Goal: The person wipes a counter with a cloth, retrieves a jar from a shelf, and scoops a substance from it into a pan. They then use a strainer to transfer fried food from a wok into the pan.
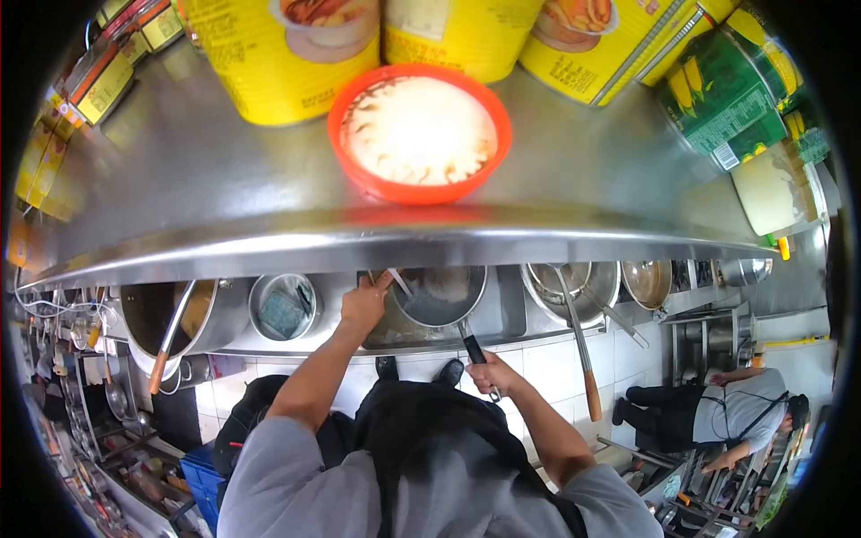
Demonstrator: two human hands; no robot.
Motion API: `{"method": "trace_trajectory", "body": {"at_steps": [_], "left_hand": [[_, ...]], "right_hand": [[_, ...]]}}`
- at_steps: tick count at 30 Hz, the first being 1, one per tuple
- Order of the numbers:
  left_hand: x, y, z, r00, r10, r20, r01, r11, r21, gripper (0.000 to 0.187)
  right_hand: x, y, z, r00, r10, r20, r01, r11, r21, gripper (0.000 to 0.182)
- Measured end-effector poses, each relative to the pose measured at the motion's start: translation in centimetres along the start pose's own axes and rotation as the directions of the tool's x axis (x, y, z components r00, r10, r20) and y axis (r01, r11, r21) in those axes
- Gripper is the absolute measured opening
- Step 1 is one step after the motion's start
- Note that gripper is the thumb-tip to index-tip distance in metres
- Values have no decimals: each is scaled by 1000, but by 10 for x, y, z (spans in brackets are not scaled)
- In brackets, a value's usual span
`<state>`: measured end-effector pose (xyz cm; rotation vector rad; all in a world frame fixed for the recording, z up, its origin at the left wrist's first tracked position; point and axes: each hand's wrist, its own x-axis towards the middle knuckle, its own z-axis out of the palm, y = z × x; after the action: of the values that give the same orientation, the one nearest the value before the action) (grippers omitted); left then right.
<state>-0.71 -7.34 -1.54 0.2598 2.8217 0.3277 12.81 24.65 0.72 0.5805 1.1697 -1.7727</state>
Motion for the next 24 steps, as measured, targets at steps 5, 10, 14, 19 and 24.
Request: {"method": "trace_trajectory", "body": {"at_steps": [5, 10, 14, 19, 24], "left_hand": [[-62, 6, -22, 956, -249, -158, 200, 942, -270, 70], [-85, -8, 11, 889, -445, -105, 344, 802, -488, 84], [-73, -32, 51, 822, -497, -276, 357, 829, -430, 87], [-80, 11, -45, 867, -151, -476, 65, 979, -192, 71], [-8, 20, 3, 953, 60, -297, -146, 950, -275, 47]], "right_hand": [[-4, -1, 17, 978, 19, 209, -89, 939, 332, 10], [1, 3, 6, 904, 69, 422, -308, 789, 531, 5], [0, 1, 16, 863, 59, 502, -347, 793, 502, 5], [-14, -7, 32, 922, 31, 385, -156, 942, 299, 16], [-31, -8, 37, 957, 62, 282, -132, 962, 238, 18]]}}
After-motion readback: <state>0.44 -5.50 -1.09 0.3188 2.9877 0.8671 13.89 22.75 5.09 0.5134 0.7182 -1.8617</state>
